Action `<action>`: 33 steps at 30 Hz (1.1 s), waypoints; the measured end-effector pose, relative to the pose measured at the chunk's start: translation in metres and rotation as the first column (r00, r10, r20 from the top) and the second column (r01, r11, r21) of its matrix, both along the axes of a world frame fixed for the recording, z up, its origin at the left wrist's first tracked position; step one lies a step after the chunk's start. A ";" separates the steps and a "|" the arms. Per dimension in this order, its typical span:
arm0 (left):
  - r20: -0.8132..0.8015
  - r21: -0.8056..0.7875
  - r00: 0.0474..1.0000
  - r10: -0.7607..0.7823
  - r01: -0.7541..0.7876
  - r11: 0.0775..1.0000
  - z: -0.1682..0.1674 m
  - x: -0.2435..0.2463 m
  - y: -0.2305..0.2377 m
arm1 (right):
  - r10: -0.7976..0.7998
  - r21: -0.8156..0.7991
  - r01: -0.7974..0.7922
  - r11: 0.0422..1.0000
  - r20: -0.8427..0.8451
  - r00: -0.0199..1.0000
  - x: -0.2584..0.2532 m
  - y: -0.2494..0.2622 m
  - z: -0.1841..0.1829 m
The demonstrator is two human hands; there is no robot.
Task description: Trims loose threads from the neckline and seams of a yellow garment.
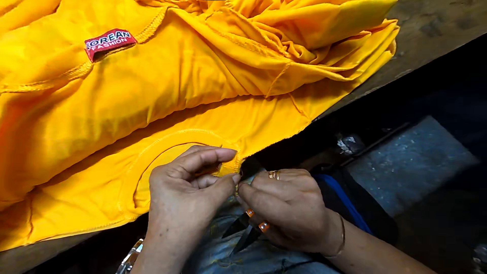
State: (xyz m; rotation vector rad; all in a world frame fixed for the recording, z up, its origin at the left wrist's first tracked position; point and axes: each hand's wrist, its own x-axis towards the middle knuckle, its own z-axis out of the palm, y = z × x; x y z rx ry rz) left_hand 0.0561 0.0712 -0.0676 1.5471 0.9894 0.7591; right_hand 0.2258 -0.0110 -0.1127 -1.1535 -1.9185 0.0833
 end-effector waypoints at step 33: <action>0.328 -0.442 0.937 0.117 0.043 0.896 0.000 -0.024 0.016 | -0.315 0.070 0.308 0.949 0.132 0.940 -0.002 0.021 -0.002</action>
